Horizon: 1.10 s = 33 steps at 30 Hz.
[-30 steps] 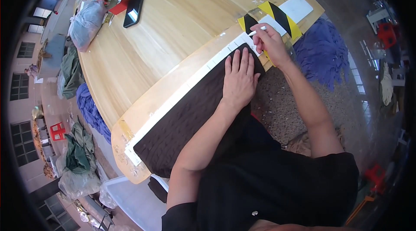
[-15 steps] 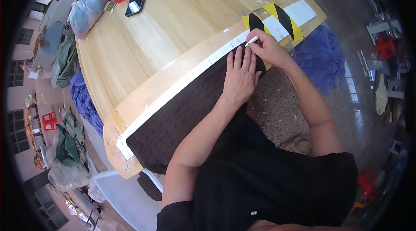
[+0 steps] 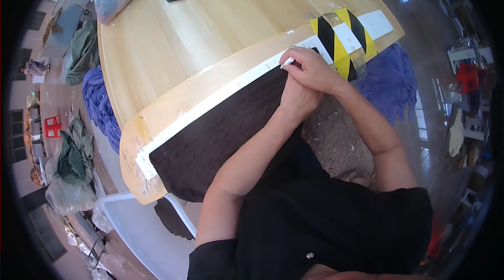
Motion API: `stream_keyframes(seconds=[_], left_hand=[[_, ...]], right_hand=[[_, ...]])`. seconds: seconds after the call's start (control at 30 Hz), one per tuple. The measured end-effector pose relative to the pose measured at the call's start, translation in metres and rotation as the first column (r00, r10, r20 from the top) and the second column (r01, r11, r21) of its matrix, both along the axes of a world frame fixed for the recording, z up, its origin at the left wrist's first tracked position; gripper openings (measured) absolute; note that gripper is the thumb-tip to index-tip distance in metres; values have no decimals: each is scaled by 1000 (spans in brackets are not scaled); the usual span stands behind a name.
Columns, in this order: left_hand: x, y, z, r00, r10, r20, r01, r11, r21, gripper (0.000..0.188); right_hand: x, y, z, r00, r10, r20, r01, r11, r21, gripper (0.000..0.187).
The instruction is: Marking pieces of brown knit fabric with tailor's chalk using a measuring template on a workbench in a textile factory.
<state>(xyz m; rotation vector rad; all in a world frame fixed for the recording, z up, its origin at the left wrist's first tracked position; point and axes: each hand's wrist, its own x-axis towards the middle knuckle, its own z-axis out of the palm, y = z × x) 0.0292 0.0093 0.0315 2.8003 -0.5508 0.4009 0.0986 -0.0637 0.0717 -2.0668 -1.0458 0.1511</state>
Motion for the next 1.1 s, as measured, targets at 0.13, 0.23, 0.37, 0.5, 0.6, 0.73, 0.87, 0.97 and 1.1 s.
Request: stream_keyframes(seconds=[0.13, 0.23, 0.37, 0.5, 0.6, 0.73, 0.87, 0.97, 1.1], left_hand=[[-2, 3, -7, 1000, -26, 6, 26, 998, 60, 40], [-6, 3, -9, 998, 41, 43, -41, 999, 16, 45], [-5, -1, -25, 993, 60, 103, -45, 988, -146, 60], [0, -2, -31, 988, 73, 137, -59, 993, -101, 60], [0, -1, -29, 986, 98, 136, -88, 993, -83, 58], [1, -2, -23, 989, 102, 109, -98, 994, -40, 56], [1, -1, -17, 989, 94, 115, -92, 996, -19, 57], [-1, 1, -17, 990, 109, 94, -107, 994, -26, 56], [-4, 2, -17, 988, 117, 96, -114, 993, -30, 55]], right_hand=[[2, 11, 0, 1000, -12, 21, 13, 998, -55, 12], [-14, 29, 16, 971, -206, -118, 183, 967, -178, 21], [-42, 55, 10, 925, 59, -376, -55, 998, 22, 15], [-41, 64, -2, 979, 92, -182, -93, 996, 5, 16], [-41, 72, 6, 979, 22, -201, -47, 991, -123, 19], [-71, 103, 19, 937, 82, -341, -55, 994, 90, 18], [-77, 120, 4, 907, 223, -357, -196, 974, 111, 11], [-80, 126, 5, 937, 243, -249, -254, 967, -13, 13], [-89, 143, 14, 974, 117, -192, -156, 967, -202, 16]])
